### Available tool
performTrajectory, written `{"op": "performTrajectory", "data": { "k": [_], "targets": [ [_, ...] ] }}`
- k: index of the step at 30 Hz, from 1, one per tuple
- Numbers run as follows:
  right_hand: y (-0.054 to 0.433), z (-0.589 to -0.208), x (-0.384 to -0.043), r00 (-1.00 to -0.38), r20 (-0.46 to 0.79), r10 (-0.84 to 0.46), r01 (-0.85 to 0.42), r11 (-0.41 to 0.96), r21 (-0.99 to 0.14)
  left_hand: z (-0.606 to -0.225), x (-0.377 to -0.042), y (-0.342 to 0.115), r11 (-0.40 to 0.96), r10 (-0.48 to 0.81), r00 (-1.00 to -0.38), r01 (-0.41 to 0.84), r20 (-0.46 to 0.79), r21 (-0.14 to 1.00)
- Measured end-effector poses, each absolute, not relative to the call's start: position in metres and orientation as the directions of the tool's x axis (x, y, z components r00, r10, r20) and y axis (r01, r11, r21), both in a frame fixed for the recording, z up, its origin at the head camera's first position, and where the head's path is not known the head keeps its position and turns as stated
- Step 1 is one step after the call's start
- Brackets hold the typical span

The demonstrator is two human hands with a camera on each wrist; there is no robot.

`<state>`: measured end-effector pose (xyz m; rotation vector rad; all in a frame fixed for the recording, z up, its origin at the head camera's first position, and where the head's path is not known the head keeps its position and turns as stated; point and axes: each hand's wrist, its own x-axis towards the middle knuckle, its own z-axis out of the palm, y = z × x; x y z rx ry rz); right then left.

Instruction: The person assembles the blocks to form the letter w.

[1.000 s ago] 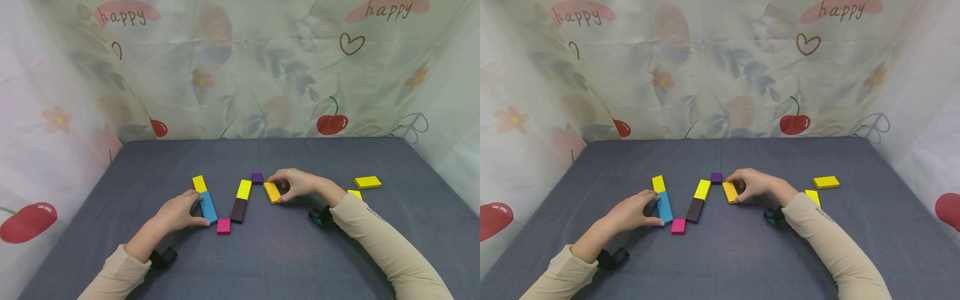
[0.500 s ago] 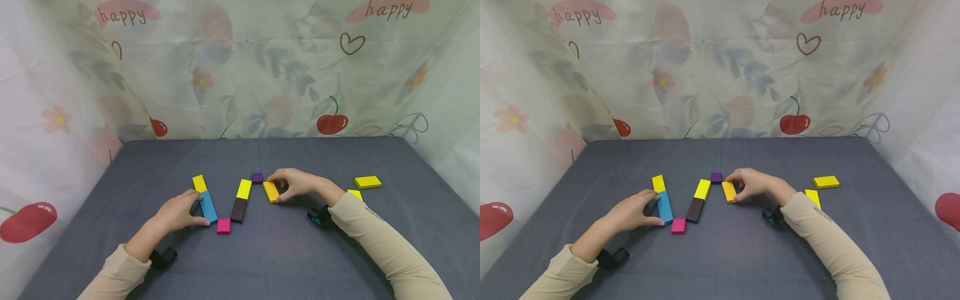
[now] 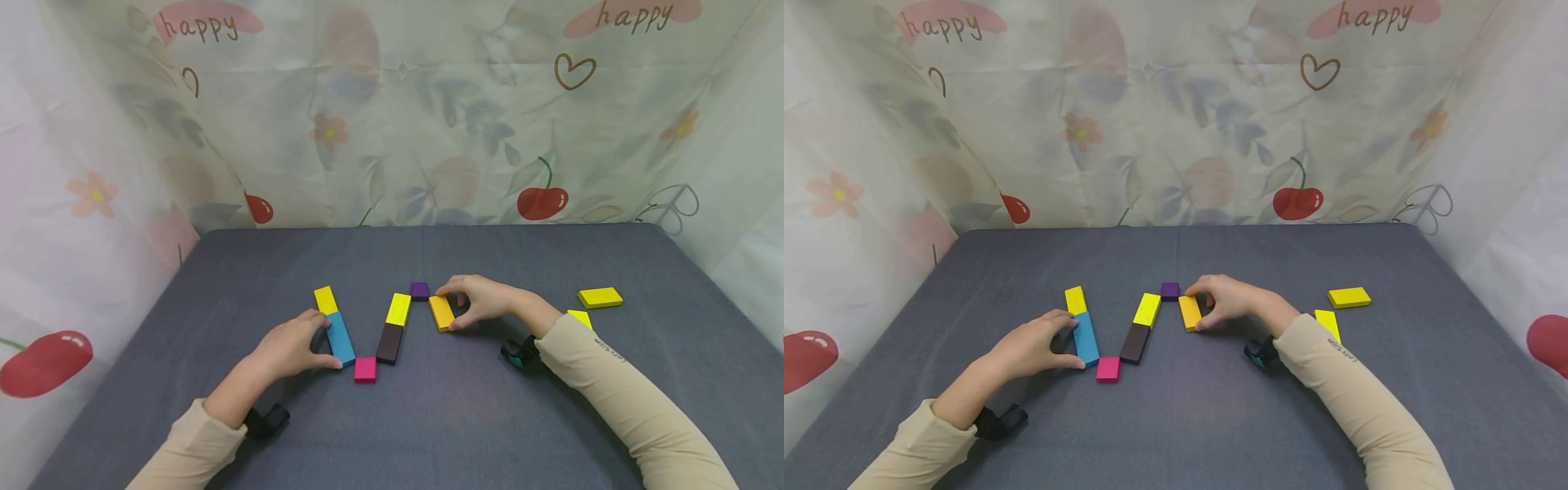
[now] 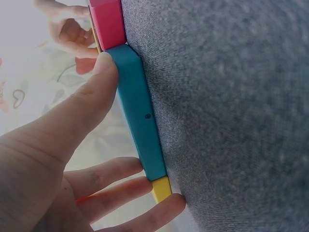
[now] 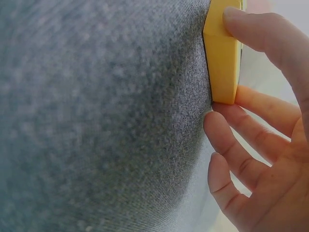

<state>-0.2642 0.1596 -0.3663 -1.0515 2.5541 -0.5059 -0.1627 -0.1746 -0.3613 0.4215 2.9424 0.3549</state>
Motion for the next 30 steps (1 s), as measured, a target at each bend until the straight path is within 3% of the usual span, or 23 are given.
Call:
{"op": "performTrajectory", "data": {
  "k": [30],
  "targets": [
    [0.1593,-0.3689,-0.2658,-0.673,-0.171,-0.720,-0.600,0.666,-0.444,-0.3617,-0.1630,-0.1751,0.931,0.298,-0.949,0.264,-0.104,0.254]
  ]
}}
